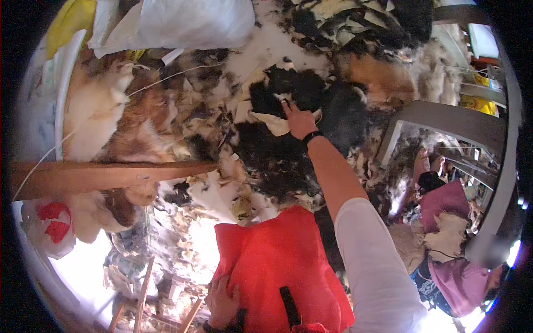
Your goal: Inspecting, sorting, and cutting pieces of fur and leather pelts in a workshop.
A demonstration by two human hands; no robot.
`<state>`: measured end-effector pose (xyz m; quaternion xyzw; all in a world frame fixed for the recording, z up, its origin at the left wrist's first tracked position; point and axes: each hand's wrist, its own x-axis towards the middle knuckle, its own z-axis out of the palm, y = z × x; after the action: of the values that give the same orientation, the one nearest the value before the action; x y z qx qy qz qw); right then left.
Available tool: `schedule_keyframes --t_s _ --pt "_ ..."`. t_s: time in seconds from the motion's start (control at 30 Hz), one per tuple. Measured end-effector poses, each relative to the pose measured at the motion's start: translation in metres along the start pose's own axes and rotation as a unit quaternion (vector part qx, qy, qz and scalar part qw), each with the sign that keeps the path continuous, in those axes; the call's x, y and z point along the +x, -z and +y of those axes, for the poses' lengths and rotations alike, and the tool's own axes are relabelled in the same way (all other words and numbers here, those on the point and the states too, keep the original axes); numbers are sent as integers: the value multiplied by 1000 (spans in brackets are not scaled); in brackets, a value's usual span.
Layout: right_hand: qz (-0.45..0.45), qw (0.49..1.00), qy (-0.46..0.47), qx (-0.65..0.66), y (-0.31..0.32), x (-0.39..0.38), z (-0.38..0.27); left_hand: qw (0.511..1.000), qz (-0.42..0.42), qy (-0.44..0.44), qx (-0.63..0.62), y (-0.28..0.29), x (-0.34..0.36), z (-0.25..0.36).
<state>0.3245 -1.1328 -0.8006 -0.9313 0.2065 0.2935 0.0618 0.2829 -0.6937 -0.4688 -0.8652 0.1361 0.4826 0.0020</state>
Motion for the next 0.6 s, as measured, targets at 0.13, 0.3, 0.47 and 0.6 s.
schedule_keyframes --t_s 0.13,0.3,0.47,0.6 --pt "-125 990 -50 34 -16 9 -1 999 21 -25 -29 5 1 3" --pt "-109 979 79 150 -46 -84 -11 999 31 -38 -18 -5 -8 -8" --pt "-23 989 96 114 -44 -177 20 998 4 -35 -50 -13 -15 0" --pt "-92 970 212 76 -17 -218 6 999 -5 -45 -18 -32 -21 -1"
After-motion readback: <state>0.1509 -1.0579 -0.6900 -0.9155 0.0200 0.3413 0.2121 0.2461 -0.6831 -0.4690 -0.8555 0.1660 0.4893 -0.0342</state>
